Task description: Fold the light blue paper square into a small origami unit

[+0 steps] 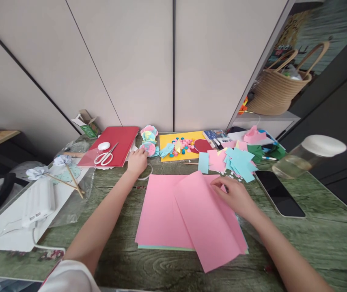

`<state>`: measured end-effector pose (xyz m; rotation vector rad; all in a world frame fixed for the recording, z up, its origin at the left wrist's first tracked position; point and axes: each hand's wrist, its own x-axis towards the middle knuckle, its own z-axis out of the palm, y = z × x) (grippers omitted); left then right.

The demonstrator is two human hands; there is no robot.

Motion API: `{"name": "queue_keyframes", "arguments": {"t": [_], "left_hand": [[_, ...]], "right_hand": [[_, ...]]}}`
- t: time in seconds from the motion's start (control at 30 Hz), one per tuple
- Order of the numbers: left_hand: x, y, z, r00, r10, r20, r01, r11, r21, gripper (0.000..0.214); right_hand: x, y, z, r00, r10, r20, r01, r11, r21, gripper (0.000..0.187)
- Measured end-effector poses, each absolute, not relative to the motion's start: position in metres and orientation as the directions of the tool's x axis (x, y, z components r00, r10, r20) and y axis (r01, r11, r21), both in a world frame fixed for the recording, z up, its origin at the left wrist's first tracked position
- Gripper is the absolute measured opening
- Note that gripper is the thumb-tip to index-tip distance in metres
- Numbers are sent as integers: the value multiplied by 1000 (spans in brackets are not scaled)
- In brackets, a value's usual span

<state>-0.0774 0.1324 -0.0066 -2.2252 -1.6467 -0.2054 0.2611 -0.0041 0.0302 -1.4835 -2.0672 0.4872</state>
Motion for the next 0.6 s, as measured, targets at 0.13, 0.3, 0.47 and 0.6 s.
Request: {"name": "queue_keyframes", "arguments": {"t": [0.13,0.3,0.47,0.6], "left_hand": [[-61,123,-1,348,873,341,935,-296,-195,30],[-33,133,0,489,805,336,872,-436,-223,34],[-34,164,-5,499,838,221,857,-439,-270,33],[-42,179,-6,497,852,164,852,-443,-279,30]], "right_hand": [[260,-6,32,-246,944,219,748,328,-577,16],[258,-6,32,-260,938,228,756,345,-556,16],[259,-5,30,-268,935,234,782,352,-514,16],[258,-5,27,-276,937,215,785,349,-512,16]]}}
